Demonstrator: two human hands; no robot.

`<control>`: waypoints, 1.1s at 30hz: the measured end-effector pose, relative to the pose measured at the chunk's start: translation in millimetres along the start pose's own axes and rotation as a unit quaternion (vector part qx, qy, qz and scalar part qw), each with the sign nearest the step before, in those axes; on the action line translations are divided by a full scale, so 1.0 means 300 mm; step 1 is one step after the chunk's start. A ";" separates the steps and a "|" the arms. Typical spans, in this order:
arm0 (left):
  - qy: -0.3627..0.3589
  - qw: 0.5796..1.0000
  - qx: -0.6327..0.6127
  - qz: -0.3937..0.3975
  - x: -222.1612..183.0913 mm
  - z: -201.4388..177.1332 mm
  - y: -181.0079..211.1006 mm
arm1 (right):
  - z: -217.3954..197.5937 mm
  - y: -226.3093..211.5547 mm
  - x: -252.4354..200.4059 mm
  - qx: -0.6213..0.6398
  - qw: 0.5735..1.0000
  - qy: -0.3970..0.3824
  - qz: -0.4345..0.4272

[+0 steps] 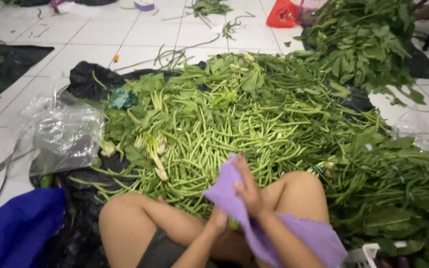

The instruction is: The person is sitting on the floor wiping individual cucumbers and eggplants with a purple cloth before placing them into a plastic crate.

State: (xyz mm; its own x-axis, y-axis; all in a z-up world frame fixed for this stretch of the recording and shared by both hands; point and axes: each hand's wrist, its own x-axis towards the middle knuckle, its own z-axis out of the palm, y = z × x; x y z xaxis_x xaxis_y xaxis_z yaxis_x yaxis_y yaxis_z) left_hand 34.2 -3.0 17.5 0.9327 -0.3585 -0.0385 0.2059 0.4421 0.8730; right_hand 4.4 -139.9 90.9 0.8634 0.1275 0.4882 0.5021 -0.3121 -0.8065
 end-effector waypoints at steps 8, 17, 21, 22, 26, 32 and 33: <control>0.011 1.000 0.012 -0.006 -0.081 -0.070 0.008 | 0.074 -0.163 -0.058 -0.021 0.996 -0.084 0.037; 0.007 1.000 0.016 0.006 -0.075 -0.077 -0.073 | 0.078 -0.311 -0.013 -0.201 0.971 -0.037 -0.126; 0.000 1.000 0.021 0.013 -0.054 -0.079 -0.095 | 0.114 -0.295 -0.016 -0.116 0.989 -0.020 -0.092; -0.001 1.000 0.022 0.014 -0.054 -0.082 -0.103 | 0.126 -0.294 -0.017 -0.083 0.994 0.000 -0.071; -0.001 0.999 0.029 0.014 -0.072 -0.132 -0.104 | 0.116 -0.067 -0.017 -0.049 0.999 -0.005 -0.001; 0.017 0.995 0.079 -0.051 -0.093 -0.100 -0.134 | 0.047 0.098 0.027 0.171 0.978 -0.046 0.107; -0.027 0.991 0.132 -0.006 -0.106 -0.083 -0.091 | 0.026 0.117 0.015 0.162 0.971 -0.024 0.173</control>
State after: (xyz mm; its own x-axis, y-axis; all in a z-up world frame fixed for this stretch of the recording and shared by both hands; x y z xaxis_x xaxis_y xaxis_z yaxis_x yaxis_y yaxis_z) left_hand 6.2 16.7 -17.2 0.9124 -0.4082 -0.0295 0.1252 0.2097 0.9697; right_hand 26.2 -142.9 62.2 0.9806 0.1145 0.1588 0.1635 -0.0328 -0.9860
